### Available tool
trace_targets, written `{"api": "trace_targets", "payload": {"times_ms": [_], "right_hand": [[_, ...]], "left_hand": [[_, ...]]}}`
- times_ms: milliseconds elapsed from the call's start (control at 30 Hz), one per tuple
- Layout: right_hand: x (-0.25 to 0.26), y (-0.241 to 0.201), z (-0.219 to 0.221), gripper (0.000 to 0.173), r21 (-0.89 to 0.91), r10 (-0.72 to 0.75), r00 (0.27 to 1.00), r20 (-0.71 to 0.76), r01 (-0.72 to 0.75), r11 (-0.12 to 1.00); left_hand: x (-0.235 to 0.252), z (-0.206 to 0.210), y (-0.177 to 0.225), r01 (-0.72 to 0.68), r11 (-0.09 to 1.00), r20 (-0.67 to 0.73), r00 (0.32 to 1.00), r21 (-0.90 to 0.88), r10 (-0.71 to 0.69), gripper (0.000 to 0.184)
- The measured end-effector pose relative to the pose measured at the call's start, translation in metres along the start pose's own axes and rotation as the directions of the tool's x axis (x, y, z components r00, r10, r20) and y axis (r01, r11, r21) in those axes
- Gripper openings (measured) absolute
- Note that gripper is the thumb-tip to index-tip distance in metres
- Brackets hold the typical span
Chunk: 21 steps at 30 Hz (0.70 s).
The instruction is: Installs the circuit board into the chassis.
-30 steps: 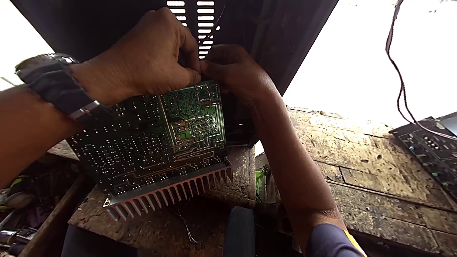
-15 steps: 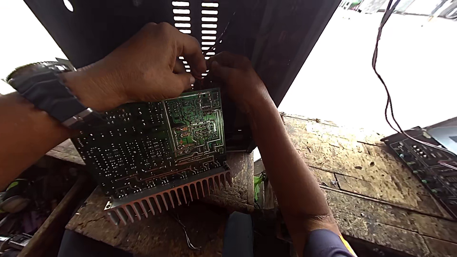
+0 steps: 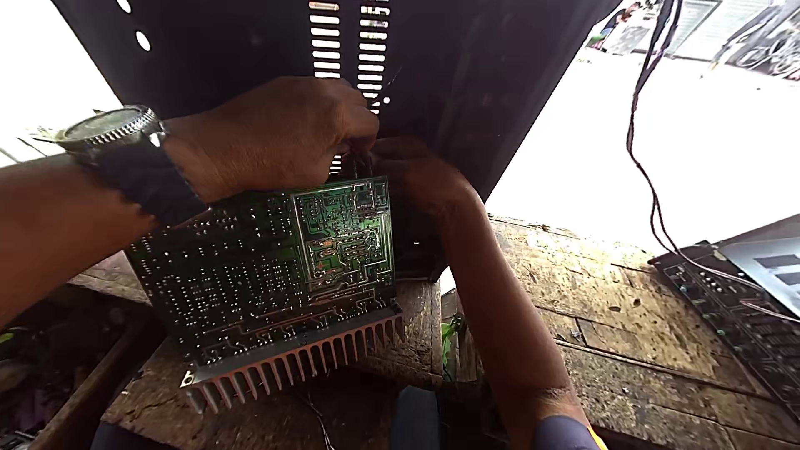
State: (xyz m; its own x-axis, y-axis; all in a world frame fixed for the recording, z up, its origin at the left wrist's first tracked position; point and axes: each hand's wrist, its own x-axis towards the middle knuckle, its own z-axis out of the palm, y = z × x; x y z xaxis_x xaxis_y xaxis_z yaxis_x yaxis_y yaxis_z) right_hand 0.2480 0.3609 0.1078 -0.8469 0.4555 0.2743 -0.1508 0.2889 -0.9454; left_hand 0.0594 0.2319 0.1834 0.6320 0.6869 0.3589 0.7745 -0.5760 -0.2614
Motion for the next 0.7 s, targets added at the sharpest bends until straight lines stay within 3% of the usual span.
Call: {"api": "trace_targets", "payload": {"times_ms": [300,700], "right_hand": [[0.003,0.005,0.005,0.012,0.048,-0.057,0.998,-0.021,0.058,0.997],[0.003,-0.002,0.009,0.025,-0.262,-0.046,0.994,-0.101,0.018,0.965]], "left_hand": [[0.005,0.009,0.003,-0.005,1.0,-0.051,0.999,-0.001,0.005,0.023],[-0.004,0.009,0.006,0.076,0.997,-0.029,0.997,-0.027,-0.077,0.021]]}}
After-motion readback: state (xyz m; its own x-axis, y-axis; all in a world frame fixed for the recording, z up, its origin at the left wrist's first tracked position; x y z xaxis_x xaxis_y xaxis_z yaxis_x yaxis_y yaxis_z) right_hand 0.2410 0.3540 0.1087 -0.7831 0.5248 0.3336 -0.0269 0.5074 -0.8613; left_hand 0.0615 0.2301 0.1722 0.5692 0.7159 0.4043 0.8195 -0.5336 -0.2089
